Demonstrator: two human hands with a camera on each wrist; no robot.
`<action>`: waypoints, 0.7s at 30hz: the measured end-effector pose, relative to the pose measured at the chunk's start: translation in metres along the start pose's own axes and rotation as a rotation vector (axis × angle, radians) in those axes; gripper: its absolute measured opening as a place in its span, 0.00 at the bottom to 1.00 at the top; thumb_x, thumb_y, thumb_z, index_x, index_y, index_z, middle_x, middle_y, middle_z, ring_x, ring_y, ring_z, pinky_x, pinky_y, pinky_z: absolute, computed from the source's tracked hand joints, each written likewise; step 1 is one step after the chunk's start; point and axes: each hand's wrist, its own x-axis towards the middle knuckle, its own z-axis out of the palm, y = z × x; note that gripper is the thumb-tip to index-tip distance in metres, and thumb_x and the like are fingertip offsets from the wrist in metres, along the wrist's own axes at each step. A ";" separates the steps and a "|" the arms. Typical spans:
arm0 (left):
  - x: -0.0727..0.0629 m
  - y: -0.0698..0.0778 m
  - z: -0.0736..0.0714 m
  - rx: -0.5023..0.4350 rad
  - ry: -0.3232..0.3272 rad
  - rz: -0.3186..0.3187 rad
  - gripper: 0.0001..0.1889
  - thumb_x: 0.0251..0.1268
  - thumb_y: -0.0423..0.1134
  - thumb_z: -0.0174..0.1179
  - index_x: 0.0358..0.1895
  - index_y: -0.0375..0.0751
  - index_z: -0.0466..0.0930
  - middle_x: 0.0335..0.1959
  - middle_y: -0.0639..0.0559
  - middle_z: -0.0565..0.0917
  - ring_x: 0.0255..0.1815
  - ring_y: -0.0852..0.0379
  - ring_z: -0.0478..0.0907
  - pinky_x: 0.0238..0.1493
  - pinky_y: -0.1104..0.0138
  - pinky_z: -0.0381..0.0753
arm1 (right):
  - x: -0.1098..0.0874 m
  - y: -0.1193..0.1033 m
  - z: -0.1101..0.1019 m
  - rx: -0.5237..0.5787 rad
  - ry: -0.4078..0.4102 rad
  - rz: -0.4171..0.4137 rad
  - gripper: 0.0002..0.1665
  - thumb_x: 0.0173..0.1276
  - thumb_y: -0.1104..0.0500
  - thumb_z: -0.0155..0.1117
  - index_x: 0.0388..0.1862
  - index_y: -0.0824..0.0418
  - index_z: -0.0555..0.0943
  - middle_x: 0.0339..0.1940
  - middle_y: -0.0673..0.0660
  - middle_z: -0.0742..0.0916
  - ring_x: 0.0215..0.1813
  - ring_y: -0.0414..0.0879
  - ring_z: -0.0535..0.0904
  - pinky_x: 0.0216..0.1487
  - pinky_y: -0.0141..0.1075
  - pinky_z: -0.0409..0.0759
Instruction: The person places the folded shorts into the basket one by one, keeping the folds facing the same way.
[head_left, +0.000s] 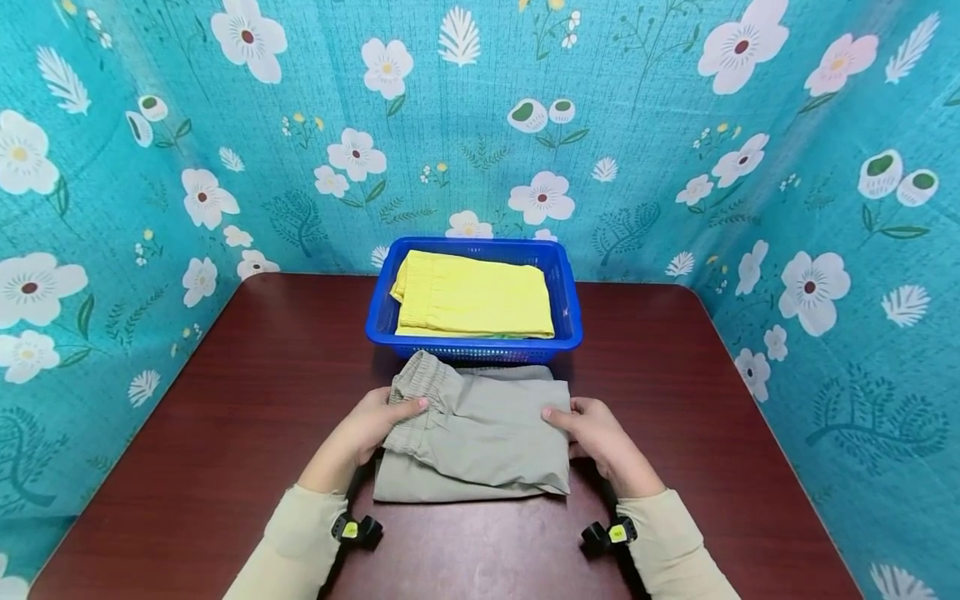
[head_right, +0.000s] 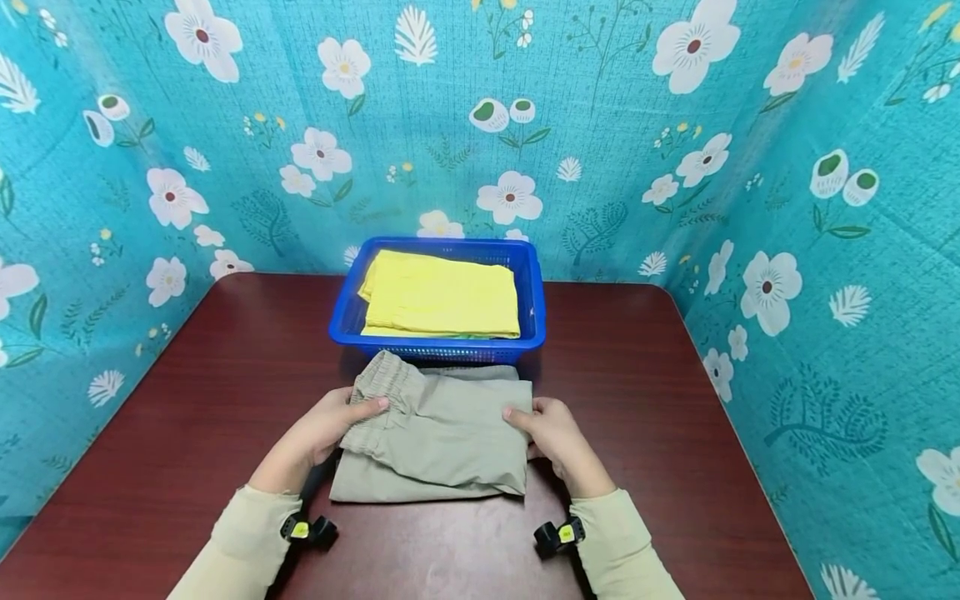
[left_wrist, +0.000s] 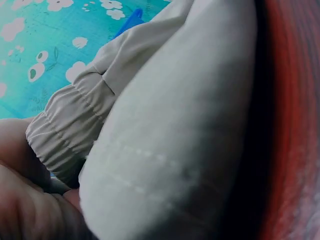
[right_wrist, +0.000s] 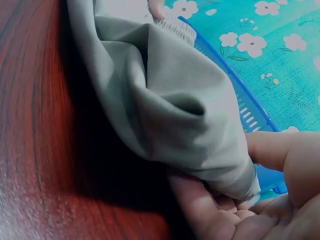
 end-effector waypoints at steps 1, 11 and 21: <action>0.000 0.000 0.000 -0.017 -0.010 -0.012 0.28 0.70 0.45 0.66 0.65 0.29 0.73 0.45 0.42 0.88 0.40 0.51 0.88 0.42 0.57 0.88 | 0.000 0.000 0.000 0.009 -0.008 0.005 0.24 0.73 0.53 0.68 0.54 0.71 0.77 0.35 0.58 0.87 0.32 0.47 0.87 0.33 0.42 0.87; -0.001 0.003 0.000 -0.088 -0.009 -0.029 0.29 0.71 0.41 0.65 0.68 0.32 0.64 0.47 0.41 0.86 0.41 0.51 0.87 0.42 0.57 0.88 | 0.004 0.004 0.002 0.062 -0.035 0.013 0.24 0.73 0.57 0.65 0.61 0.70 0.73 0.36 0.58 0.88 0.31 0.47 0.87 0.29 0.41 0.87; -0.005 0.006 -0.001 -0.176 -0.038 -0.026 0.27 0.71 0.37 0.63 0.66 0.30 0.64 0.44 0.45 0.87 0.40 0.53 0.87 0.42 0.59 0.88 | 0.005 0.004 0.004 0.042 -0.051 -0.005 0.24 0.73 0.58 0.65 0.60 0.72 0.74 0.37 0.56 0.88 0.34 0.46 0.87 0.33 0.43 0.87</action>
